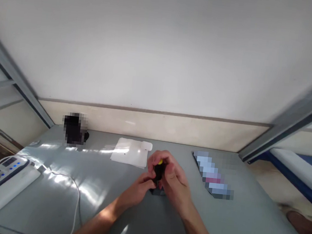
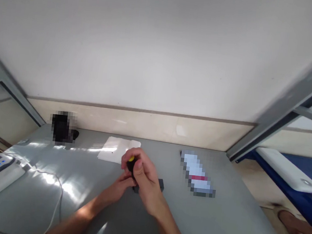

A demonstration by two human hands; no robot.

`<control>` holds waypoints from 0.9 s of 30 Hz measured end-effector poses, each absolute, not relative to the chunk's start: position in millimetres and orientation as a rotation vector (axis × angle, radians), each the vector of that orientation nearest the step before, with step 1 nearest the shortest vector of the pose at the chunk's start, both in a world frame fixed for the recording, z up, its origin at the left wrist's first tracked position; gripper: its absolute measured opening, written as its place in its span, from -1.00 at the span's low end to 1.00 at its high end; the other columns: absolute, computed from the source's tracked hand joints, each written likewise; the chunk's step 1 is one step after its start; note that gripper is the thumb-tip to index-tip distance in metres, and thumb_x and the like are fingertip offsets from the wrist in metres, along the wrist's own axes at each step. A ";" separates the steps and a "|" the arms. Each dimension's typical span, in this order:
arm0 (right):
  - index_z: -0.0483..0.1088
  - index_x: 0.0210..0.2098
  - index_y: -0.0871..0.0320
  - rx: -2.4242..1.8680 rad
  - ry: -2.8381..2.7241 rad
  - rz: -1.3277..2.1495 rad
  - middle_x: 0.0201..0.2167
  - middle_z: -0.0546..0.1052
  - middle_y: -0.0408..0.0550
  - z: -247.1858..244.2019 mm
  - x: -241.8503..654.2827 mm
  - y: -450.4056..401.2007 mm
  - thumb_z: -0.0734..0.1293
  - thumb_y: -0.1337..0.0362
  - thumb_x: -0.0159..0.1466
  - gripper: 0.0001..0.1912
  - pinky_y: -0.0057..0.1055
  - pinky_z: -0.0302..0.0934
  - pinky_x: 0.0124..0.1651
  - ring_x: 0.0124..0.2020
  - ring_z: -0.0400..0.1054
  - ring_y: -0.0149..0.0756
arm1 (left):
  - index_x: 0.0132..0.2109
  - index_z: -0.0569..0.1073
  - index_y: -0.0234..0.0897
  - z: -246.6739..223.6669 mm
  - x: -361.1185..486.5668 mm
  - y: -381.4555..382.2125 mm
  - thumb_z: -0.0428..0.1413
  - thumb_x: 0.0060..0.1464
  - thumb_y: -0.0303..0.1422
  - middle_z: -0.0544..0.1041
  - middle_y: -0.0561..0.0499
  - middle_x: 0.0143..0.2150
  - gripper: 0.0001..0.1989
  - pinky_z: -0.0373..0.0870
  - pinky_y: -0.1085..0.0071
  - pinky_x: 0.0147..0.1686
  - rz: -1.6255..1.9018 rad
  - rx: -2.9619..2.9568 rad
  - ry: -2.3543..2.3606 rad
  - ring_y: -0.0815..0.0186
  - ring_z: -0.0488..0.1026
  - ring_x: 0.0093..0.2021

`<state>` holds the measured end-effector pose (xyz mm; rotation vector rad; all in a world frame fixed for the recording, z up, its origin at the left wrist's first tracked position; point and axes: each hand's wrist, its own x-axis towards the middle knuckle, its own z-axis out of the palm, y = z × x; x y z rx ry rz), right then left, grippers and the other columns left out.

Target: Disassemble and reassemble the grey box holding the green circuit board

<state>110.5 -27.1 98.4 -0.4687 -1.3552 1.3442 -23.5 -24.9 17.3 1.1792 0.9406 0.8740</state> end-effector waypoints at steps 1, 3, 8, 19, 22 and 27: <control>0.42 -0.19 0.04 -0.486 -1.352 1.311 -0.32 0.36 -0.12 97.7 111.1 -26.5 0.27 -0.04 0.50 -0.70 -0.46 0.12 -0.43 -0.36 0.21 -0.34 | -0.32 0.51 -0.28 17.4 -24.4 -25.4 0.10 0.09 -0.32 0.52 0.02 -0.27 -0.86 0.36 0.31 0.05 0.877 1.200 0.939 0.20 0.43 -0.07; 0.43 -0.20 0.03 -0.528 -1.368 1.239 -0.29 0.33 -0.11 99.2 112.8 -26.1 0.35 0.05 0.47 -0.79 -0.47 0.09 -0.45 -0.33 0.21 -0.33 | -0.32 0.51 -0.27 16.5 -25.8 -26.2 0.10 0.13 -0.30 0.51 0.03 -0.28 -0.84 0.35 0.31 0.06 0.890 1.247 0.924 0.19 0.42 -0.04; 0.52 -0.04 0.04 -0.510 -1.392 1.320 -0.28 0.37 -0.08 104.3 112.2 -28.5 0.26 0.07 0.52 -0.74 -0.43 0.03 -0.46 -0.39 0.19 -0.35 | -0.33 0.49 -0.25 9.1 -25.2 -25.7 0.09 0.12 -0.30 0.50 0.02 -0.30 -0.85 0.36 0.30 -0.02 0.878 1.315 0.917 0.20 0.40 -0.12; 0.37 -0.19 0.02 -0.381 -1.189 1.363 -0.31 0.34 -0.18 97.1 110.0 -24.5 0.41 0.06 0.43 -0.80 -0.46 0.01 -0.50 -0.51 0.16 -0.44 | -0.31 0.48 -0.26 9.6 -23.8 -27.5 0.08 0.13 -0.27 0.53 0.00 -0.25 -0.83 0.31 0.29 0.02 0.893 1.305 0.922 0.20 0.38 -0.12; 0.45 -0.22 0.07 -0.397 -1.224 1.372 -0.31 0.38 -0.09 99.2 115.3 -22.4 0.37 0.03 0.44 -0.75 -0.44 -0.03 -0.54 -0.47 0.22 -0.38 | -0.35 0.46 -0.25 11.6 -23.0 -26.9 0.09 0.09 -0.24 0.53 -0.01 -0.27 -0.83 0.32 0.27 0.01 0.901 1.309 0.908 0.19 0.38 -0.14; 0.43 -0.12 0.05 -0.445 -1.105 1.497 -0.52 0.31 -0.18 104.1 115.8 -22.5 0.24 -0.09 0.49 -0.64 -0.44 -0.06 -0.56 -0.55 0.10 -0.35 | -0.37 0.44 -0.26 12.3 -20.4 -25.7 0.11 0.07 -0.23 0.49 0.00 -0.31 -0.81 0.32 0.26 0.02 0.894 1.273 0.875 0.20 0.38 -0.16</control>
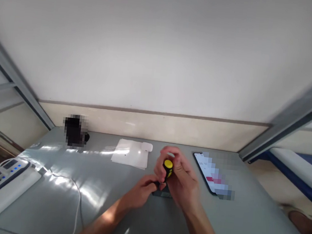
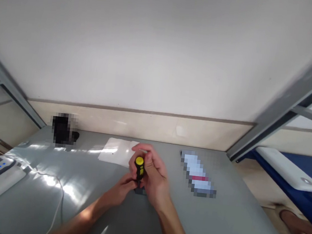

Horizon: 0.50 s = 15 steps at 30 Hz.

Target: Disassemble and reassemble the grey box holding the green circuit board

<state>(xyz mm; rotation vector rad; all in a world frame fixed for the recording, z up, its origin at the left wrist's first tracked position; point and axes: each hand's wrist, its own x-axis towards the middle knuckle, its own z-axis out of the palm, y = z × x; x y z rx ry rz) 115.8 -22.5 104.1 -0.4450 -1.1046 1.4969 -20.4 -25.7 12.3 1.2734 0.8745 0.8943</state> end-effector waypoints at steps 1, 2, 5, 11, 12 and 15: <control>0.40 -0.05 0.02 -0.435 -1.089 1.505 -0.53 0.28 -0.21 104.5 115.1 -22.8 0.23 -0.14 0.48 -0.62 -0.45 -0.05 -0.56 -0.55 0.07 -0.35 | -0.37 0.43 -0.26 11.7 -20.2 -25.6 0.11 0.07 -0.22 0.48 0.01 -0.32 -0.81 0.31 0.27 0.01 0.896 1.275 0.872 0.21 0.37 -0.17; 0.37 -0.01 -0.02 -0.421 -1.093 1.507 -0.53 0.26 -0.24 104.5 114.8 -23.2 0.24 -0.18 0.46 -0.60 -0.46 -0.05 -0.55 -0.56 0.04 -0.37 | -0.37 0.42 -0.26 11.0 -20.2 -25.6 0.11 0.08 -0.22 0.47 0.01 -0.32 -0.81 0.31 0.27 0.00 0.899 1.283 0.868 0.22 0.36 -0.19; 0.32 -0.11 -0.04 -0.381 -1.157 1.496 -0.53 0.22 -0.29 102.5 116.7 -24.0 0.31 -0.11 0.45 -0.70 -0.48 -0.07 -0.55 -0.57 -0.02 -0.40 | -0.37 0.40 -0.25 9.1 -20.9 -25.0 0.10 0.10 -0.22 0.42 0.03 -0.34 -0.81 0.30 0.29 -0.05 0.899 1.327 0.855 0.24 0.31 -0.21; 0.38 -0.40 0.11 -0.421 -1.251 1.456 -0.35 0.34 -0.07 104.0 125.7 -22.8 0.28 -0.03 0.47 -0.58 -0.41 -0.01 -0.54 -0.44 0.21 -0.32 | -0.37 0.36 -0.23 13.6 -22.5 -23.8 0.06 0.14 -0.22 0.38 0.02 -0.34 -0.80 0.23 0.30 -0.09 0.866 1.396 0.822 0.23 0.26 -0.22; 0.38 -0.41 0.11 -0.438 -1.240 1.475 -0.37 0.35 -0.06 105.4 125.4 -22.4 0.28 -0.05 0.47 -0.56 -0.41 -0.03 -0.56 -0.46 0.19 -0.32 | -0.37 0.36 -0.23 14.9 -22.5 -24.0 0.06 0.15 -0.21 0.37 0.02 -0.34 -0.79 0.23 0.29 -0.09 0.859 1.405 0.818 0.23 0.26 -0.22; 0.35 -0.36 0.07 -0.453 -1.119 1.567 -0.54 0.26 -0.17 108.3 121.3 -21.2 0.26 -0.12 0.46 -0.56 -0.44 -0.06 -0.58 -0.55 0.09 -0.34 | -0.35 0.34 -0.23 17.6 -21.8 -25.0 0.06 0.14 -0.20 0.34 0.04 -0.34 -0.79 0.24 0.30 -0.09 0.863 1.404 0.836 0.25 0.25 -0.24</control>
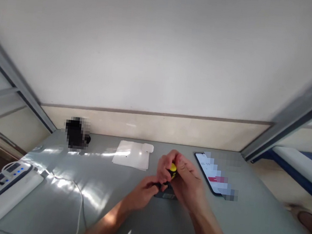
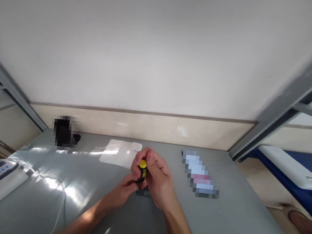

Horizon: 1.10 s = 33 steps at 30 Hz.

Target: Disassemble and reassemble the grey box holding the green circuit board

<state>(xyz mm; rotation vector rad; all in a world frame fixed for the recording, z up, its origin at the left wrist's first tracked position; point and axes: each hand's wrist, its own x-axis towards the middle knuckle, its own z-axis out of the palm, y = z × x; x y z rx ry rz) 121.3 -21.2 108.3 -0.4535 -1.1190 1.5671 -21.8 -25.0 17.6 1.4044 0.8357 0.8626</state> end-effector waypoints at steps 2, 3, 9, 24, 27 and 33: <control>0.33 -0.28 0.03 -0.457 -1.052 1.568 -0.60 0.17 -0.26 107.9 118.6 -20.8 0.22 -0.25 0.43 -0.52 -0.47 -0.06 -0.58 -0.58 0.00 -0.37 | -0.35 0.33 -0.23 18.8 -21.1 -25.8 0.06 0.13 -0.21 0.35 0.04 -0.33 -0.81 0.26 0.30 -0.09 0.873 1.401 0.843 0.26 0.26 -0.23; 0.31 -0.24 0.01 -0.460 -1.052 1.553 -0.61 0.15 -0.29 106.9 118.1 -20.8 0.21 -0.31 0.40 -0.49 -0.48 -0.06 -0.58 -0.59 -0.05 -0.38 | -0.35 0.33 -0.23 19.4 -20.8 -26.1 0.06 0.12 -0.23 0.35 0.03 -0.33 -0.82 0.27 0.30 -0.09 0.881 1.405 0.837 0.26 0.26 -0.23; 0.24 -0.26 0.01 -0.416 -1.241 1.548 -0.42 0.30 -0.19 102.4 129.3 -22.0 0.29 -0.10 0.46 -0.65 -0.45 0.02 -0.49 -0.49 0.11 -0.35 | -0.36 0.33 -0.23 20.7 -21.6 -24.9 0.05 0.17 -0.28 0.30 0.07 -0.36 -0.84 0.23 0.33 -0.17 0.864 1.435 0.802 0.29 0.22 -0.28; 0.22 -0.26 0.01 -0.334 -1.211 1.561 -0.53 0.17 -0.31 103.8 126.0 -21.8 0.29 -0.18 0.44 -0.58 -0.45 -0.03 -0.47 -0.57 -0.08 -0.42 | -0.29 0.50 -0.25 11.1 -23.9 -28.0 0.12 0.17 -0.24 0.49 0.01 -0.28 -0.82 0.33 0.28 0.00 0.909 1.378 0.901 0.20 0.37 -0.15; 0.25 -0.27 0.02 -0.374 -1.292 1.508 -0.35 0.30 -0.19 103.2 134.3 -21.2 0.33 -0.09 0.44 -0.64 -0.46 0.07 -0.45 -0.46 0.15 -0.38 | -0.35 0.45 -0.24 17.2 -23.1 -26.8 0.09 0.16 -0.21 0.45 0.03 -0.33 -0.79 0.31 0.29 -0.05 0.877 1.392 0.901 0.23 0.34 -0.20; 0.46 -0.27 0.10 -0.474 -1.423 1.429 -0.32 0.37 -0.07 98.2 132.5 -17.9 0.26 -0.30 0.37 -0.43 -0.45 0.08 -0.50 -0.42 0.23 -0.33 | -0.38 0.41 -0.23 19.3 -21.9 -24.7 0.12 0.13 -0.16 0.43 0.03 -0.33 -0.75 0.26 0.31 -0.07 0.871 1.369 0.886 0.23 0.31 -0.20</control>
